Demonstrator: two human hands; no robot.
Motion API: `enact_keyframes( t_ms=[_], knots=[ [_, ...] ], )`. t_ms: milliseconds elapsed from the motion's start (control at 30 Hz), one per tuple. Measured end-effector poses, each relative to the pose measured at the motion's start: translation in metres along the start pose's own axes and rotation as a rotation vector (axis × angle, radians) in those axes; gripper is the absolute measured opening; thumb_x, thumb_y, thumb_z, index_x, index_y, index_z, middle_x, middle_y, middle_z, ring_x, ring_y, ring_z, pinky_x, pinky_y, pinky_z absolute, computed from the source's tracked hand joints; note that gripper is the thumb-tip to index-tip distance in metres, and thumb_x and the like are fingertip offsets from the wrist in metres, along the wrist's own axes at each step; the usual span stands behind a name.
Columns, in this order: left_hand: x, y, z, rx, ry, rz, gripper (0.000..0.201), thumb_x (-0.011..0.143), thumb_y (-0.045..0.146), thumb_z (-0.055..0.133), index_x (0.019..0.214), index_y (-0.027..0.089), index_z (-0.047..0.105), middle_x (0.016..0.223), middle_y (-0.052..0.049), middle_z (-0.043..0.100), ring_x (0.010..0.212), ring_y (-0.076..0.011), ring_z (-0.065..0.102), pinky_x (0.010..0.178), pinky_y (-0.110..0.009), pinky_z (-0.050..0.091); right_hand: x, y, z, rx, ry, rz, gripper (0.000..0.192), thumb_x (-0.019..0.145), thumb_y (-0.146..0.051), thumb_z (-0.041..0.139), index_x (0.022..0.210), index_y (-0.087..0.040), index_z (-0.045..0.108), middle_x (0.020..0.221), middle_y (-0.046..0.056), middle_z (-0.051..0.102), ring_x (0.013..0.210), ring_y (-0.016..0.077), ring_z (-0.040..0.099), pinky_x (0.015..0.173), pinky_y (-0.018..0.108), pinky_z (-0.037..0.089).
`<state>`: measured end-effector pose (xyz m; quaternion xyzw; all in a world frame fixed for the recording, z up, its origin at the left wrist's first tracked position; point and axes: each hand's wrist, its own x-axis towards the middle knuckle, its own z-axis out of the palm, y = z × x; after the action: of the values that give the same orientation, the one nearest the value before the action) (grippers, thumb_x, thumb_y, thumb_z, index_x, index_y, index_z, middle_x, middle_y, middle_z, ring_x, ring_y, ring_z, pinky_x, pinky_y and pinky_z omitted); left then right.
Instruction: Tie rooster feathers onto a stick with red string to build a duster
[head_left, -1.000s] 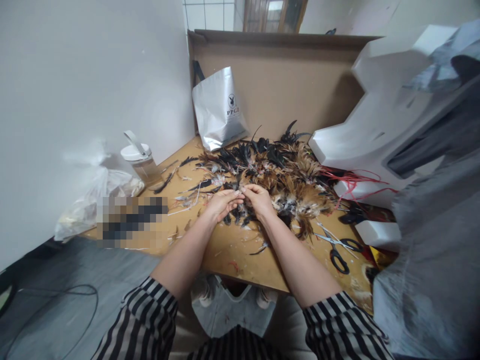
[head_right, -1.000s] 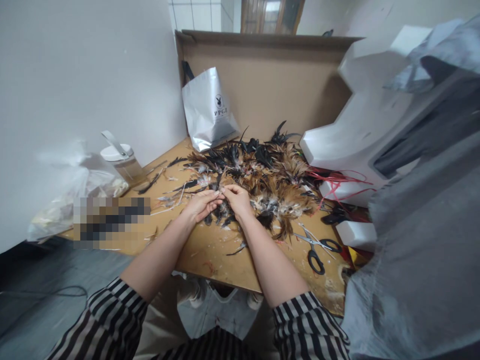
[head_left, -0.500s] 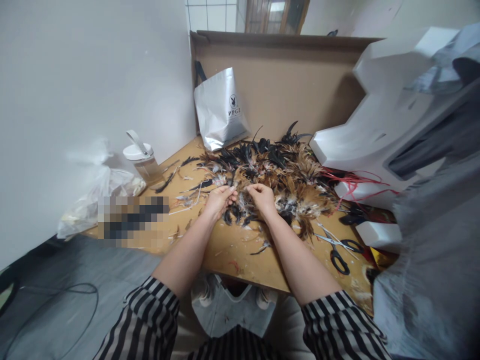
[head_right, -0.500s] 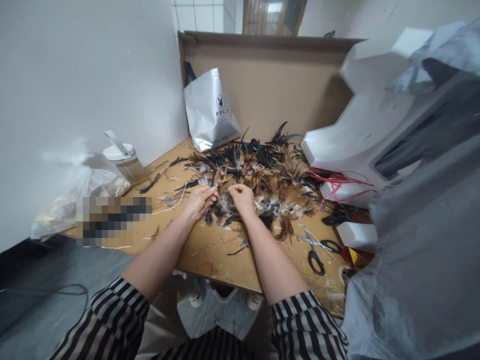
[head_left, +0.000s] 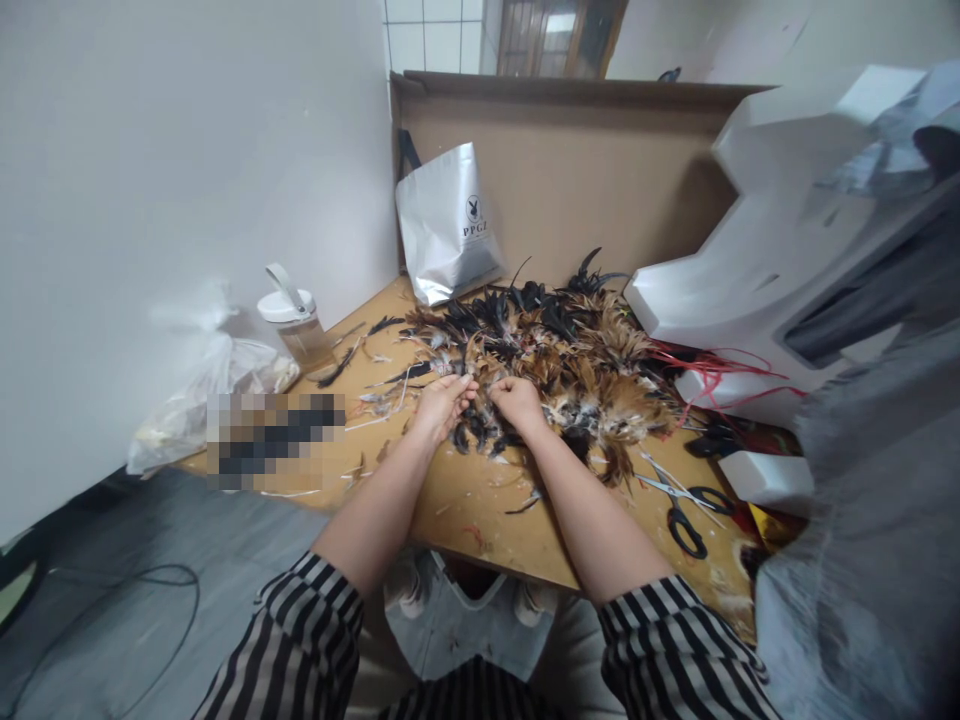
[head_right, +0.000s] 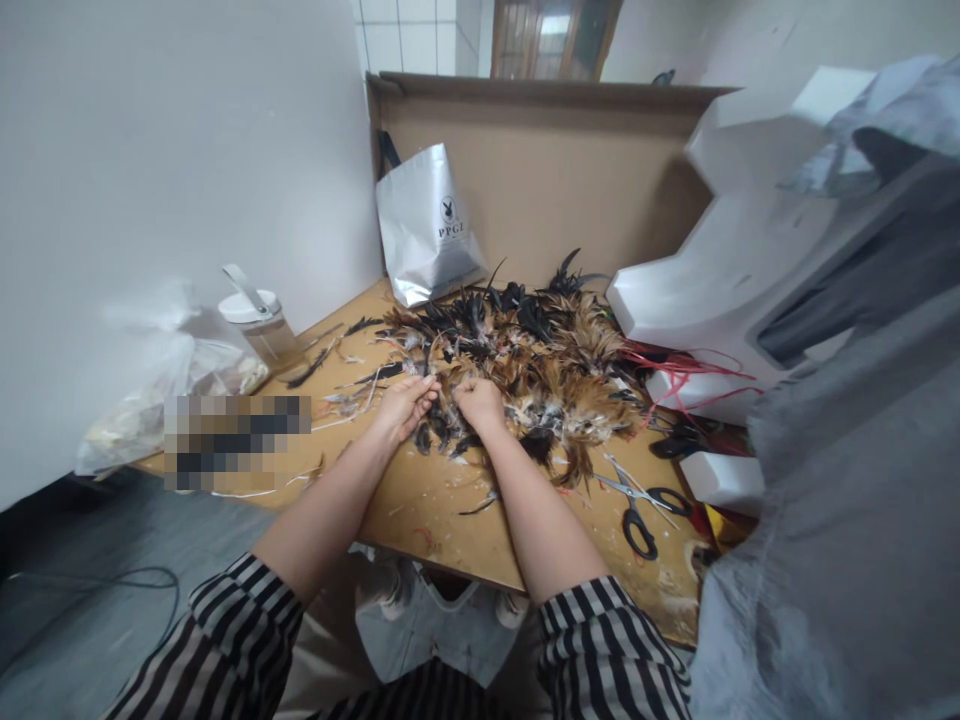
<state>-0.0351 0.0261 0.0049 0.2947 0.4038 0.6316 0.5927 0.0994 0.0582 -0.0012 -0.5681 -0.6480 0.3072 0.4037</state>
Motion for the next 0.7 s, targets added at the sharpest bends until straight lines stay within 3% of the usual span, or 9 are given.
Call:
enact_keyframes(
  t_ms=[133,267,467,700],
  knots=[
    [0.001,-0.001,-0.001,-0.02,-0.027,-0.015,0.009,0.069,0.016,0.066,0.069,0.008,0.062,0.065,-0.004,0.064,0.049,-0.0024,0.053,0.044,-0.01,0.04,-0.002,-0.005,-0.009,0.476,-0.045,0.148,0.023,0.057,-0.037,0.062,0.062,-0.015,0.059,0.052,-0.001,0.056,0.04,0.0071,0.039,0.039,0.02,0.027],
    [0.0,-0.003,-0.002,0.012,-0.077,-0.041,0.01,0.069,0.017,0.067,0.073,0.009,0.062,0.069,-0.006,0.066,0.052,-0.0046,0.057,0.045,-0.011,0.041,-0.009,-0.015,-0.019,0.728,-0.121,0.17,0.027,0.053,-0.038,0.068,0.065,-0.016,0.058,0.06,0.0,0.059,0.041,0.0048,0.037,0.037,0.018,0.024],
    [-0.004,-0.005,-0.001,0.027,-0.192,-0.083,0.014,0.07,0.019,0.067,0.078,0.008,0.062,0.077,-0.009,0.068,0.058,-0.0074,0.061,0.047,-0.012,0.043,-0.015,-0.022,-0.011,0.779,-0.09,0.109,0.028,0.054,-0.04,0.07,0.065,-0.017,0.057,0.043,-0.007,0.042,0.038,0.0048,0.03,0.038,0.019,0.021],
    [-0.004,-0.004,0.001,-0.006,-0.218,-0.106,0.01,0.07,0.015,0.066,0.075,0.008,0.062,0.07,-0.007,0.067,0.054,-0.0053,0.059,0.046,-0.011,0.042,-0.016,-0.022,-0.002,0.635,0.006,0.047,0.027,0.058,-0.042,0.065,0.067,-0.018,0.057,0.05,-0.004,0.05,0.048,0.009,0.043,0.045,0.021,0.032]
  ],
)
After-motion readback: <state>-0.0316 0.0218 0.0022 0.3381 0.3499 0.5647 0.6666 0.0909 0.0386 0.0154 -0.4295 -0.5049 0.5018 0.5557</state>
